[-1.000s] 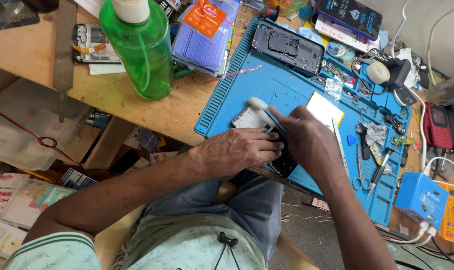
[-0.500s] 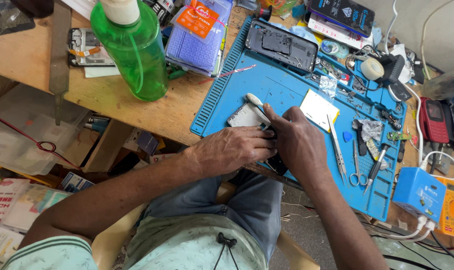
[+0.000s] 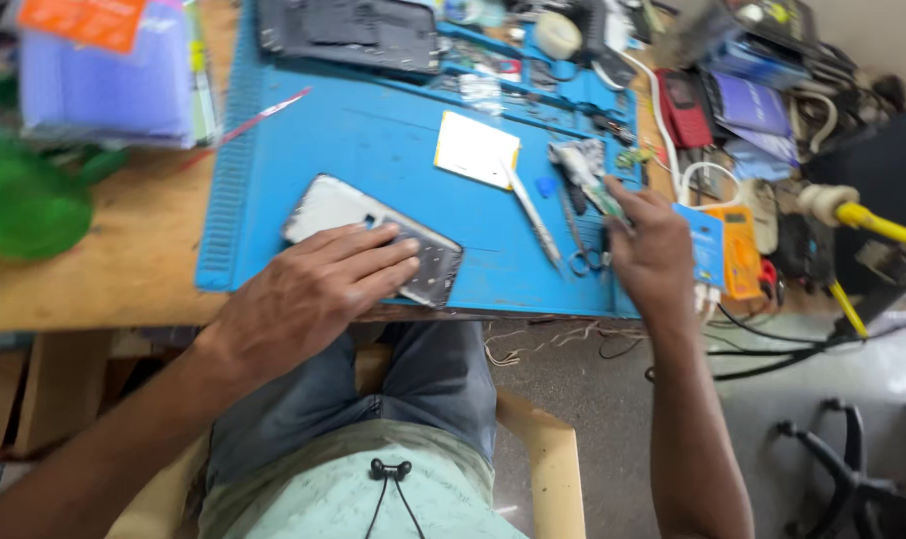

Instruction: The person cleans the back surface of a disassembled smartphone using a toothbrush and a metal spatula. They repeatedly brush and scrape the surface to remove residue, occasionally applying liquid from a green spray bottle.

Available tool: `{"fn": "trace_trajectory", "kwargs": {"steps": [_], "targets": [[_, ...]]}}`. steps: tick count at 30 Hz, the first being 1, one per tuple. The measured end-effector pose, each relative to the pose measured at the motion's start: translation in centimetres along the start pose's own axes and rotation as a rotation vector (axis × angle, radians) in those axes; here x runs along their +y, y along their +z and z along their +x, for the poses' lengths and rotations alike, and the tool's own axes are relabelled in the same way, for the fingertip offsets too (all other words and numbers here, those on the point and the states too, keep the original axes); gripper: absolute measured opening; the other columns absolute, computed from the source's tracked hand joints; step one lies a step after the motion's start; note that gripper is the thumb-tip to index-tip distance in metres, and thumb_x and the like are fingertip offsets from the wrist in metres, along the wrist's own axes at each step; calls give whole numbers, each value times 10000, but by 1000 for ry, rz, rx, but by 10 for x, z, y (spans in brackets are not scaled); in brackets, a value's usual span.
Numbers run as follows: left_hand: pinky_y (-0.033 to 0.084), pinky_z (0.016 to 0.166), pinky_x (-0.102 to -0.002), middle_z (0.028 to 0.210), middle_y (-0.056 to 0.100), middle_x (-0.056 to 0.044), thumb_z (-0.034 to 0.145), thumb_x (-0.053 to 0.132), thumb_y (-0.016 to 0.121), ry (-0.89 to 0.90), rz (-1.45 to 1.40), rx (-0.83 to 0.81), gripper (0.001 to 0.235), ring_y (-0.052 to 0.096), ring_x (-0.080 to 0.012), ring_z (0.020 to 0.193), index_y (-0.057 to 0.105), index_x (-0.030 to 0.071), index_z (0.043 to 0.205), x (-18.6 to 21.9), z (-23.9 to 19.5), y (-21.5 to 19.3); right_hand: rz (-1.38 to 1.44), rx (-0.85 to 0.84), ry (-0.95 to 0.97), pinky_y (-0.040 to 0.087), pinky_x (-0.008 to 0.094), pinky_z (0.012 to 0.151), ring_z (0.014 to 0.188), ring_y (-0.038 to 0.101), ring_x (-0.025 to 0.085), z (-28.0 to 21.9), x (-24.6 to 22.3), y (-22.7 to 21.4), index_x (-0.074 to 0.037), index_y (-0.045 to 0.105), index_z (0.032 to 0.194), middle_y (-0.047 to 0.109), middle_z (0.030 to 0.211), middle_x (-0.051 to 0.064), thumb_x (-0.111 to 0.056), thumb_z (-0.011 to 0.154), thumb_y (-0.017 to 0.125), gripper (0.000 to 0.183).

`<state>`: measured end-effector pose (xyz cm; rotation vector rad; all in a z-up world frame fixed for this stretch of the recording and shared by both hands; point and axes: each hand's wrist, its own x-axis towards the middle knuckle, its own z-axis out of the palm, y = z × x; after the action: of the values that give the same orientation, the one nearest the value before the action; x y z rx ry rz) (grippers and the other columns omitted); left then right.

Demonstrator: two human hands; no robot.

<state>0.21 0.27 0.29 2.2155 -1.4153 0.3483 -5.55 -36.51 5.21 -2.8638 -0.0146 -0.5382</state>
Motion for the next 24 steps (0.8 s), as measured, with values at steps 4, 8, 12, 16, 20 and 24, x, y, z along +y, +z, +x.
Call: {"fn": "trace_trajectory", "kwargs": {"steps": [4,8,12,16,20,24], "targets": [[457,1093,-427,1394,656,-87,866,93,591,-3,-24,4,429,569,-261,1327,672,60,1286,3,3,-3,17,-46,31,549,399,791,922,708,309,-12,-15,19,-91,767,1124,715,1085,156,-135,960,759,169],[465,1087,-421,1363,672,-78,900,106,603,-8,-1,-14,392,579,-251,1310,689,76,1281,9,16,-11,-28,-200,67,520,454,754,871,675,346,-13,-35,26,-46,764,1140,703,989,184,-204,923,787,269],[473,1103,-400,1339,695,-50,939,126,629,-2,38,17,333,596,-241,1317,704,85,1261,2,6,-9,290,-319,217,556,364,699,781,731,210,-3,-34,11,-29,749,1129,753,935,124,-162,926,743,242],[471,1100,-393,1332,698,-21,918,184,650,10,44,46,347,606,-214,1302,710,124,1254,-4,1,5,1072,-73,325,610,329,783,862,721,188,-23,-27,4,-61,717,1204,734,986,117,-28,949,757,260],[469,1113,-385,1349,695,-10,961,154,645,15,47,33,277,606,-188,1306,716,134,1228,-3,3,3,1493,103,254,655,365,851,931,752,196,-30,-53,36,-92,644,1187,734,1016,116,21,886,811,362],[462,1106,-383,1353,690,-18,944,162,642,19,77,29,313,603,-193,1301,715,135,1247,-2,6,0,1229,91,278,651,354,912,992,763,230,-23,-83,62,51,675,1155,742,1066,160,43,933,769,241]]}}
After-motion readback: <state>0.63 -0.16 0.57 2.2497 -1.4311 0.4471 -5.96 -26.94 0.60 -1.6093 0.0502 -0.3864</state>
